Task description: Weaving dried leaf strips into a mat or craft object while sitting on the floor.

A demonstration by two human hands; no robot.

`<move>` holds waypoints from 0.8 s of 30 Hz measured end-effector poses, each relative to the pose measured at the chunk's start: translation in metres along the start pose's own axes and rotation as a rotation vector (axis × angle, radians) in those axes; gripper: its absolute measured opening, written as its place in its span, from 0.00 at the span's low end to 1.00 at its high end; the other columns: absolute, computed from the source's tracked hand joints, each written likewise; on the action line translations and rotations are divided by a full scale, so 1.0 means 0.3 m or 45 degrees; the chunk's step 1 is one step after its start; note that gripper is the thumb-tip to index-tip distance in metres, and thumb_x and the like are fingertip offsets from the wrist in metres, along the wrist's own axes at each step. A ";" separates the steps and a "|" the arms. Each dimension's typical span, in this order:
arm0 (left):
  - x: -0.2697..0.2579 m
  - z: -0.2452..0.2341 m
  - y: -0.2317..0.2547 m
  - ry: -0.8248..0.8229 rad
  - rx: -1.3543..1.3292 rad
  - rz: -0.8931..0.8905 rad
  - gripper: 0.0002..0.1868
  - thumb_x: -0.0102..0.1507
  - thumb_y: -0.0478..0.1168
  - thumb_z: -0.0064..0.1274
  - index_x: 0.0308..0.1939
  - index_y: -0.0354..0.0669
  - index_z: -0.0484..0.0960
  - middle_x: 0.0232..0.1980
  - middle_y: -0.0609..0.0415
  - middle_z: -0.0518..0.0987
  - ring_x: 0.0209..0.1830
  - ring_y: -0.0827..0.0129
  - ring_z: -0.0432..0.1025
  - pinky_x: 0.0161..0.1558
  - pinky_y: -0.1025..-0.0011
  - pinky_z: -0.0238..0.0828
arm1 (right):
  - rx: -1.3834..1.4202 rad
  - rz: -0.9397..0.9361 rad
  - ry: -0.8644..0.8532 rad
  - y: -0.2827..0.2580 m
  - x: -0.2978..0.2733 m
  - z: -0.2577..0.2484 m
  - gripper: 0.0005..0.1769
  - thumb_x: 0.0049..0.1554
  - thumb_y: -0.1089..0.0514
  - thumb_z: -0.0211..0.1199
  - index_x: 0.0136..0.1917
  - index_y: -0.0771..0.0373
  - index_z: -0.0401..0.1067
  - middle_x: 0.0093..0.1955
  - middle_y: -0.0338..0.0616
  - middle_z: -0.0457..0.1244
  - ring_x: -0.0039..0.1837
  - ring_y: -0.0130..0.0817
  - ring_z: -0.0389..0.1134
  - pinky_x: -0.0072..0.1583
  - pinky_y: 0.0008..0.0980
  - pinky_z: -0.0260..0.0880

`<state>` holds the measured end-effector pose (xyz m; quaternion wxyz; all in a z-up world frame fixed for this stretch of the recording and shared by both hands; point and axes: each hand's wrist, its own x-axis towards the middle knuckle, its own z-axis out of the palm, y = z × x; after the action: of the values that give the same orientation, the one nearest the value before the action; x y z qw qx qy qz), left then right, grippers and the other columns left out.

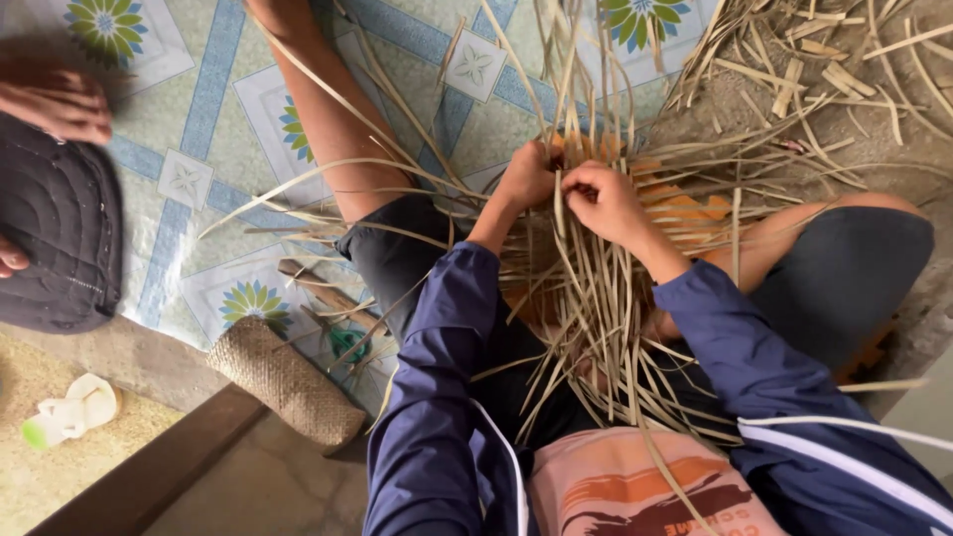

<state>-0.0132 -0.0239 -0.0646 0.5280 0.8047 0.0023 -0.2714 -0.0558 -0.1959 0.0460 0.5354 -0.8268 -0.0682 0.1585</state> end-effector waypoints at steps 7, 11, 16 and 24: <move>-0.122 -0.109 0.227 0.011 -0.325 0.142 0.22 0.57 0.48 0.66 0.21 0.35 0.75 0.19 0.46 0.72 0.21 0.50 0.71 0.35 0.53 0.71 | 1.276 -0.137 0.298 -0.115 0.236 -0.350 0.20 0.78 0.51 0.49 0.79 0.32 0.55 0.86 0.43 0.58 0.72 0.37 0.72 0.70 0.33 0.81; -0.142 -0.149 0.292 -0.008 -0.465 0.221 0.20 0.61 0.42 0.64 0.20 0.36 0.74 0.17 0.48 0.69 0.18 0.59 0.66 0.30 0.58 0.67 | 0.296 -0.670 0.376 -0.201 0.125 -0.185 0.16 0.73 0.53 0.42 0.62 0.66 0.65 0.54 0.56 0.61 0.55 0.46 0.66 0.56 0.36 0.72; -0.080 -0.133 0.195 -0.023 -0.379 0.220 0.21 0.63 0.41 0.64 0.19 0.41 0.72 0.13 0.59 0.62 0.12 0.70 0.56 0.23 0.64 0.61 | -0.575 -1.129 -0.173 -0.019 -0.064 0.083 0.24 0.62 0.50 0.62 0.68 0.60 0.73 0.61 0.57 0.66 0.61 0.56 0.69 0.67 0.54 0.68; -0.087 -0.250 0.220 0.285 -0.739 0.057 0.13 0.59 0.35 0.66 0.45 0.31 0.86 0.36 0.43 0.87 0.33 0.62 0.84 0.34 0.66 0.89 | -0.807 -0.990 -0.462 0.012 -0.131 0.104 0.27 0.67 0.38 0.46 0.71 0.53 0.66 0.78 0.46 0.55 0.76 0.48 0.56 0.77 0.49 0.48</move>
<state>0.0161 0.0181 0.0250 0.7381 0.6450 0.1201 -0.1574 -0.1033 -0.1815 0.0384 0.2581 -0.8210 -0.5056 0.0606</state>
